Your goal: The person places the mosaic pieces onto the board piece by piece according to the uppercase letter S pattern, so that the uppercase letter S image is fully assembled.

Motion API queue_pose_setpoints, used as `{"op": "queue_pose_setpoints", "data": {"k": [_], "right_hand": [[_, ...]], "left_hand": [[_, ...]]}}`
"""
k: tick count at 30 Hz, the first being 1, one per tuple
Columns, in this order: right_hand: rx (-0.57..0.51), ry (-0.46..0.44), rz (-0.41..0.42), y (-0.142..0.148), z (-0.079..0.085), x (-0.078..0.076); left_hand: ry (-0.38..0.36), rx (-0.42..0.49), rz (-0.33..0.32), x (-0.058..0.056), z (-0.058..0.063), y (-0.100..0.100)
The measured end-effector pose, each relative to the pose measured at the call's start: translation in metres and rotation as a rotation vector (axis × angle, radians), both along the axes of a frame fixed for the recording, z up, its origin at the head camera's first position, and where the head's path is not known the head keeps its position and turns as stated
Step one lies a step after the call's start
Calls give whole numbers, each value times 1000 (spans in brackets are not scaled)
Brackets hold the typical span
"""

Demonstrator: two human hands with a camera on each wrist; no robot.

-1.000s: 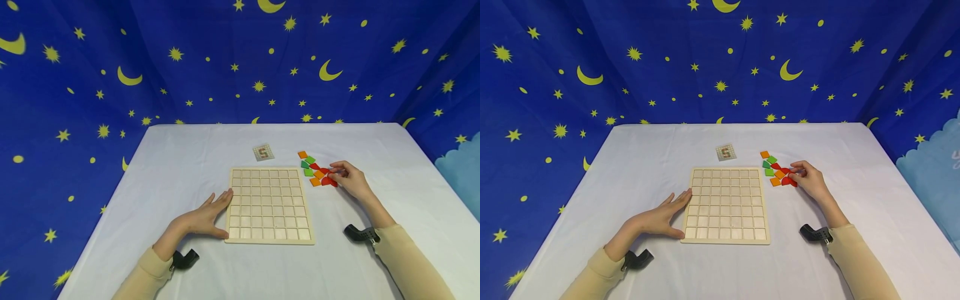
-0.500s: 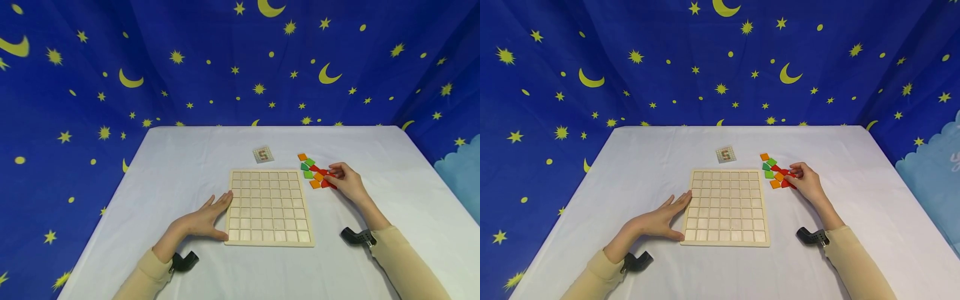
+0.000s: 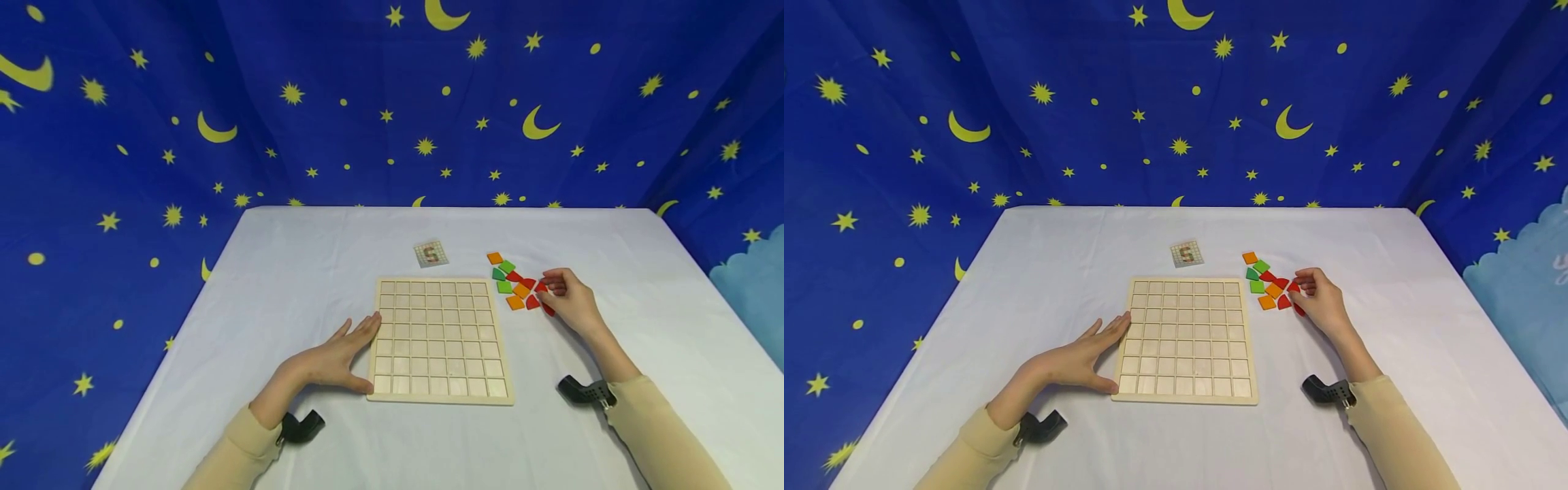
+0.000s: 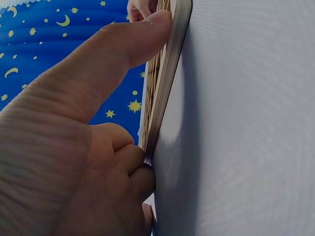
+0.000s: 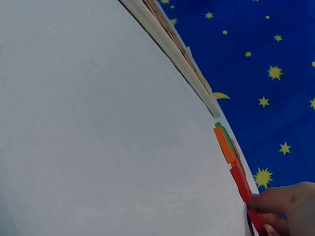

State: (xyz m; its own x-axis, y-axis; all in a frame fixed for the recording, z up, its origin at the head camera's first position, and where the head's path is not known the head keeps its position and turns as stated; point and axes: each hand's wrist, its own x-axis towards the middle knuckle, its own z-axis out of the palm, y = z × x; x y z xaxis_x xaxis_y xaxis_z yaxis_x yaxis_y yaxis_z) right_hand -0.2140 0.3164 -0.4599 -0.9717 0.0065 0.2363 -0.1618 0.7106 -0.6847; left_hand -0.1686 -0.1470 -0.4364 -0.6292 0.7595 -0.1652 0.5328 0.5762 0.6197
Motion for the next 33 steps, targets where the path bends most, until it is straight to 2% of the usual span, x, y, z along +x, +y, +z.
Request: {"op": "queue_pose_setpoints", "data": {"k": [8, 12, 17, 23, 29, 33], "right_hand": [[14, 68, -52, -3, -4, -1], [-50, 78, -77, -3, -2, 0], [-186, 77, -85, -6, 11, 0], [-364, 111, 5, -16, 24, -5], [-395, 54, 87, -40, 32, -7], [-437, 30, 186, -58, 37, -6]], "left_hand": [[-11, 5, 6, 1, 3, 0], [-23, 1, 9, 0, 2, -1], [-32, -1, 10, 0, 2, -1], [-36, 8, 12, 1, 3, -2], [-34, 6, 15, 1, 4, -3], [-18, 10, 9, 1, 3, -3]]}}
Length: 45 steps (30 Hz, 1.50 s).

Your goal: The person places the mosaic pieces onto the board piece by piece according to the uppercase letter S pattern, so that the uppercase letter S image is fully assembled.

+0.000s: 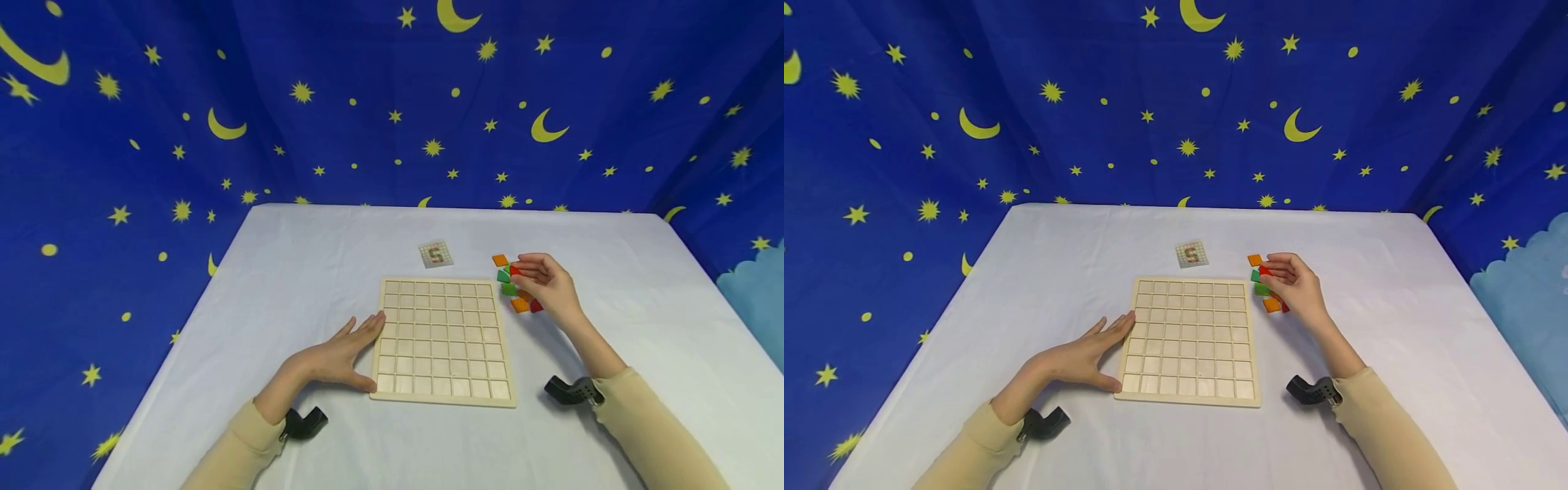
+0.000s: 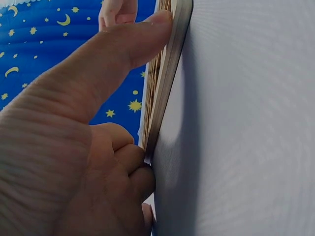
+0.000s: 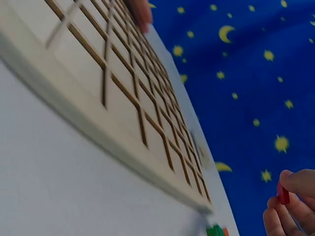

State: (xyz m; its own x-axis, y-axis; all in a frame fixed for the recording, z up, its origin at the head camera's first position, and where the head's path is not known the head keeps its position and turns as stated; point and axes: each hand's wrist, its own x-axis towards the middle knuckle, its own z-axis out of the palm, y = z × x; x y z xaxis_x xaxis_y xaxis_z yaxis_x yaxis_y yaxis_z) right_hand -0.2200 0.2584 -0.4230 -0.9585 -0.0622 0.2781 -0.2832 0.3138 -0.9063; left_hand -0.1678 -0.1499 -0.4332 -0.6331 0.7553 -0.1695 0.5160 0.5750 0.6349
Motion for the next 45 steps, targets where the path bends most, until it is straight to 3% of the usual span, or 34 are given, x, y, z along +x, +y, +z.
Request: {"op": "queue_pose_setpoints", "data": {"k": [5, 12, 19, 22, 25, 33, 38, 45], "right_hand": [[-49, -17, 116, -22, -1, -2], [-35, -71, 219, -47, -2, -3], [-4, -87, 267, -72, 18, 9], [12, -104, 272, -76, 19, 10], [11, -102, 274, -77, 15, 9], [103, -65, 262, -73, -19, -5], [172, -46, 278, -75, -27, -6], [285, 61, 267, -81, -35, -6]], "left_hand": [[1, 1, -1, -1, 1, 1], [8, -3, -3, -1, -1, 2], [12, -6, -7, -1, 1, 2], [12, -7, -12, -1, 1, 2], [17, -11, -15, -1, 0, 2], [18, -18, -11, -1, -1, 1], [17, -16, -12, -1, -1, 1], [14, -18, -13, -1, -1, -1]]}}
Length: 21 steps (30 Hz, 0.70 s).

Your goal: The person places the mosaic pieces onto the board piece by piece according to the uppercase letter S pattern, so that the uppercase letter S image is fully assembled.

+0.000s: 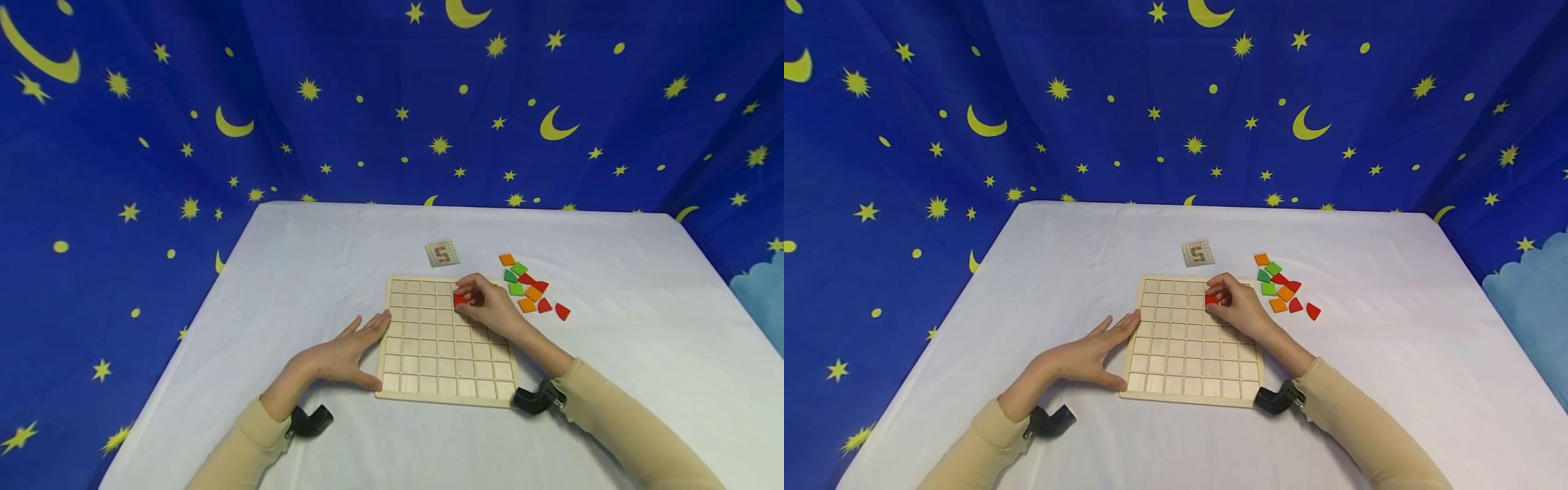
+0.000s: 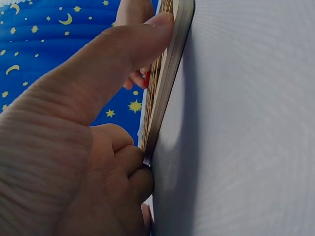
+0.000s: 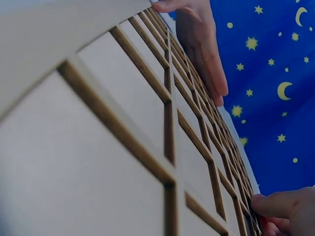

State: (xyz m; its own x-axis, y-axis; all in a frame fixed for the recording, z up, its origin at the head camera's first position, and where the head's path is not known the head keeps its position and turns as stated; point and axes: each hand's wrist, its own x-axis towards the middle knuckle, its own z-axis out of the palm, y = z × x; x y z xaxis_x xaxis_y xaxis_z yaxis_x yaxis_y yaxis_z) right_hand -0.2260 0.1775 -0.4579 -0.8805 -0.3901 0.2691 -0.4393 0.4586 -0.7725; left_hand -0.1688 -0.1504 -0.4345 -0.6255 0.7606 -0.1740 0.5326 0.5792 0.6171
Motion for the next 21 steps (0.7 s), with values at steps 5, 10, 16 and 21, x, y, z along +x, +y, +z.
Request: {"op": "queue_pose_setpoints", "data": {"k": [5, 10, 16, 21], "right_hand": [[39, 49, -11, -2, -3, -1], [52, 61, -5, -1, -4, 0], [60, 51, -8, -1, -5, 0], [53, 30, -15, -2, -1, 2]], "left_hand": [[1, 0, 0, 0, 0, 0], [1, 1, 0, 0, -1, 0], [1, 1, 1, 0, -1, 1], [1, -2, 1, 0, 0, 1]]}}
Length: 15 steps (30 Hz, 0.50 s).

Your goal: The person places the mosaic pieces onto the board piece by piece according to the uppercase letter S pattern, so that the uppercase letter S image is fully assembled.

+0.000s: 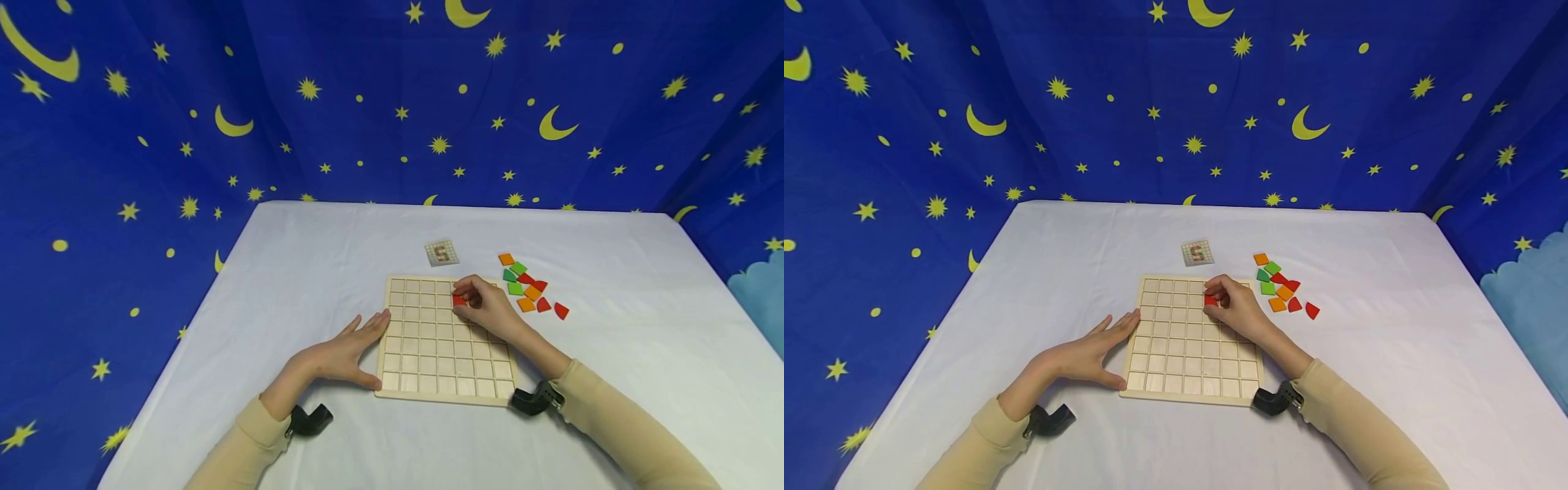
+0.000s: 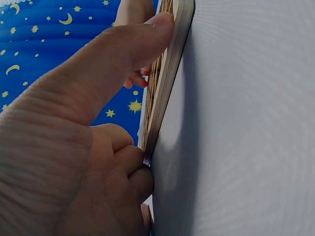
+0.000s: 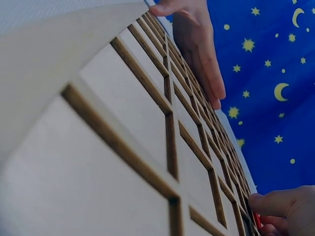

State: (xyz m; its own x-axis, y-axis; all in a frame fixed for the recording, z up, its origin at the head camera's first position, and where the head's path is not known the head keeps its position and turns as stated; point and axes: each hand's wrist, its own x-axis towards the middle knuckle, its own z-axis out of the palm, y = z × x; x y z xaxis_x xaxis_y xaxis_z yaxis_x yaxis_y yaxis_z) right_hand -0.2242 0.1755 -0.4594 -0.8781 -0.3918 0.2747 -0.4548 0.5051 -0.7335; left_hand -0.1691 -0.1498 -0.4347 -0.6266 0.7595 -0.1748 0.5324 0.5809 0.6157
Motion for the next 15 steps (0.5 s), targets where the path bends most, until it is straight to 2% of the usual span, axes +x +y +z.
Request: {"op": "queue_pose_setpoints", "data": {"k": [6, 8, 12, 14, 15], "right_hand": [[-114, -80, -4, 1, 14, 0], [-171, -109, 4, 1, 27, 2], [-237, -104, 15, 1, 55, 6], [-265, -96, 6, 6, 59, 3], [-282, -88, -2, 11, 56, -2]], "left_hand": [[2, 8, -5, -1, -1, 0], [0, 13, -5, -1, -1, -1], [-1, 14, -3, -1, -1, -1], [1, 12, -6, -1, -2, -1], [2, 11, -8, -1, -2, -1]]}}
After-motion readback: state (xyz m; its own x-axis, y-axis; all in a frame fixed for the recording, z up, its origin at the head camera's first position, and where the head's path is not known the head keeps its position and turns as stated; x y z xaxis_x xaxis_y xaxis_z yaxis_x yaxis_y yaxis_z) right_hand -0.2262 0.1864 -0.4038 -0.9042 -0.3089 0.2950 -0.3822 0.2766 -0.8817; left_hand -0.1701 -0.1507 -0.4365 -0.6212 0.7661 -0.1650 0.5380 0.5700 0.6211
